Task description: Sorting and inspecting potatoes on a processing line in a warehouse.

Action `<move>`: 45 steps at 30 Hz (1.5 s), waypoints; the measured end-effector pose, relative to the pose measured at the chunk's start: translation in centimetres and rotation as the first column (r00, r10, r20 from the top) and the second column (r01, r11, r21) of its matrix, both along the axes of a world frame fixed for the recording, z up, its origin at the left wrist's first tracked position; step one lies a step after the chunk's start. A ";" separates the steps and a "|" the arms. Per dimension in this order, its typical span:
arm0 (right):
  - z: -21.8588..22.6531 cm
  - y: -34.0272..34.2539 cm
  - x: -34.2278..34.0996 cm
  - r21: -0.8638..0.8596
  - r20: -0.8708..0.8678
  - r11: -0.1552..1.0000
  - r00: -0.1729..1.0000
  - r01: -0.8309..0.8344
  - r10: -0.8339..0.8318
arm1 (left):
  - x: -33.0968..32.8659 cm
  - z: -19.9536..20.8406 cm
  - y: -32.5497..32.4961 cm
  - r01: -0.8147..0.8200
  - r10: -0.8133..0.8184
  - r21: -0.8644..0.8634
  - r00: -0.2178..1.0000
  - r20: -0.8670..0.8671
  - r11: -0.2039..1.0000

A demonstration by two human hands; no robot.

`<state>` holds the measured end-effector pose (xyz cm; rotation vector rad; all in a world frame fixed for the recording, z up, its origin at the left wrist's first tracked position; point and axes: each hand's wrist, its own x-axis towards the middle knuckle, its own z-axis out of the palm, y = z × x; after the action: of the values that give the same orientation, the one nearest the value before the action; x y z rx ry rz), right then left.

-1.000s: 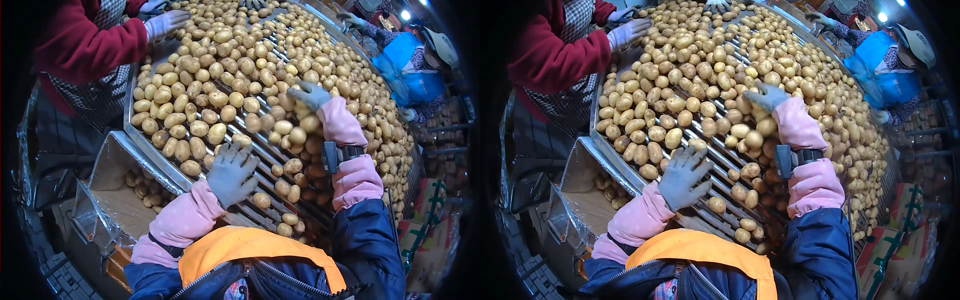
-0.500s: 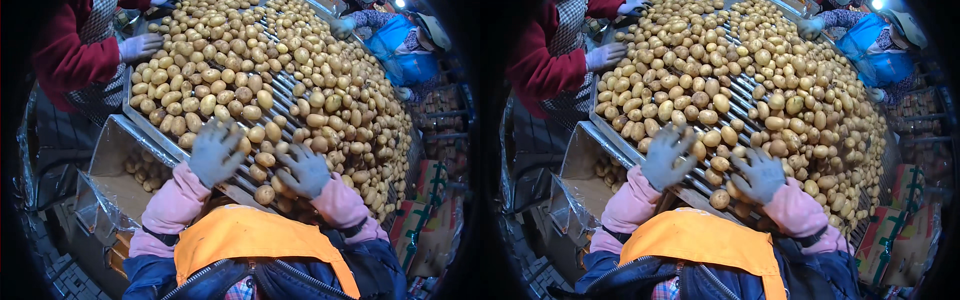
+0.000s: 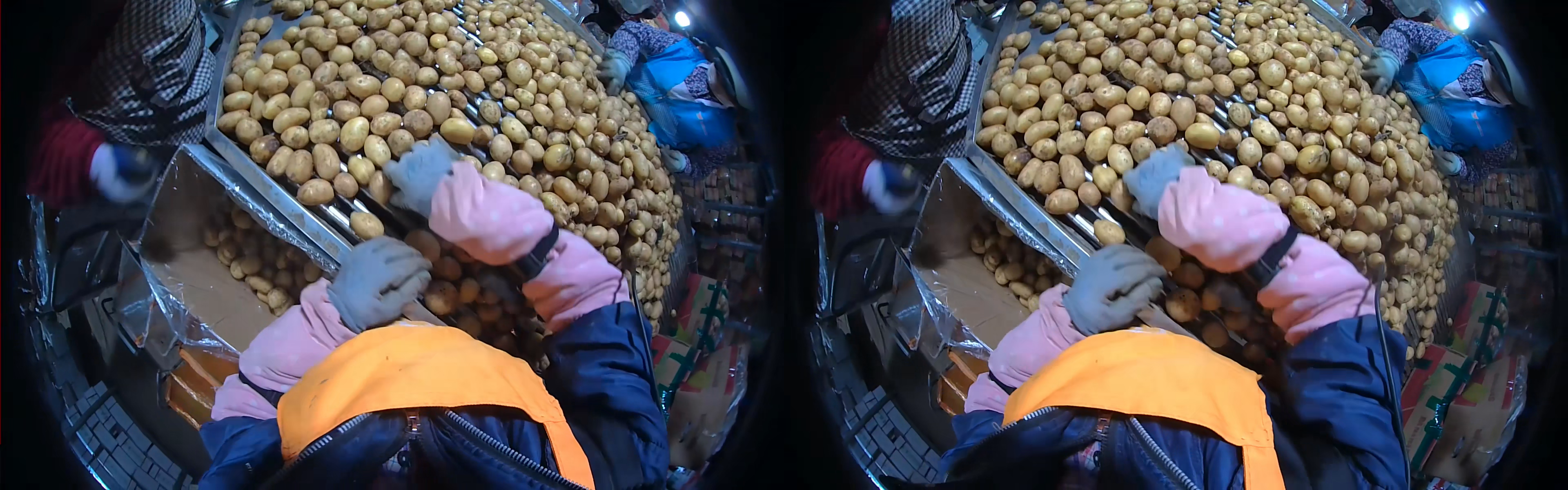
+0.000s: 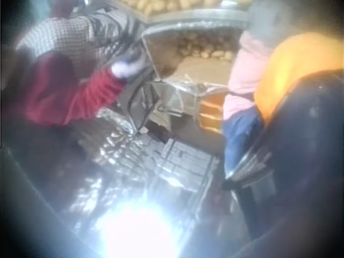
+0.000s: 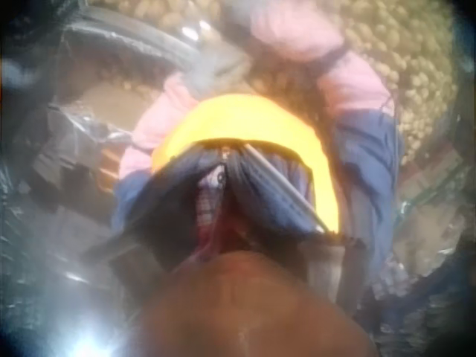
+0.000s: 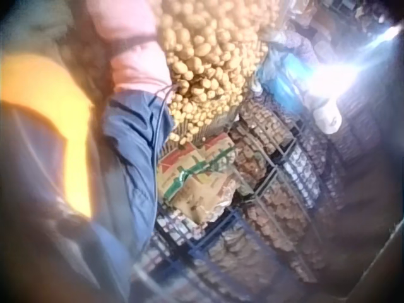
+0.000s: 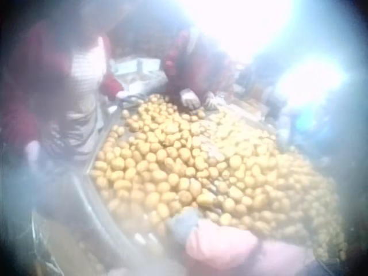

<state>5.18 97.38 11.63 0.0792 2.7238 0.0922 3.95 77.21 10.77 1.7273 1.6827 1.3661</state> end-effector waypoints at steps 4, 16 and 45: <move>3.0 2.7 0.5 -0.410 -0.103 0.887 0.955 0.213 -0.277 | -1.2 0.7 -0.1 -0.191 0.191 0.000 0.982 0.003 0.982; 5.6 7.1 20.3 -0.884 0.459 -0.443 0.446 0.146 -0.769 | 2.4 -0.4 9.8 -0.037 -0.316 -0.510 0.747 -0.585 0.859; 5.8 6.5 15.9 -0.800 0.530 -0.598 0.530 0.052 -0.662 | -7.0 0.2 6.3 0.170 -0.159 0.240 -0.387 0.908 0.956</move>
<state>21.11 103.87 17.45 0.9595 1.4744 -2.7761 -3.09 83.50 10.93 0.0682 0.2039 1.6726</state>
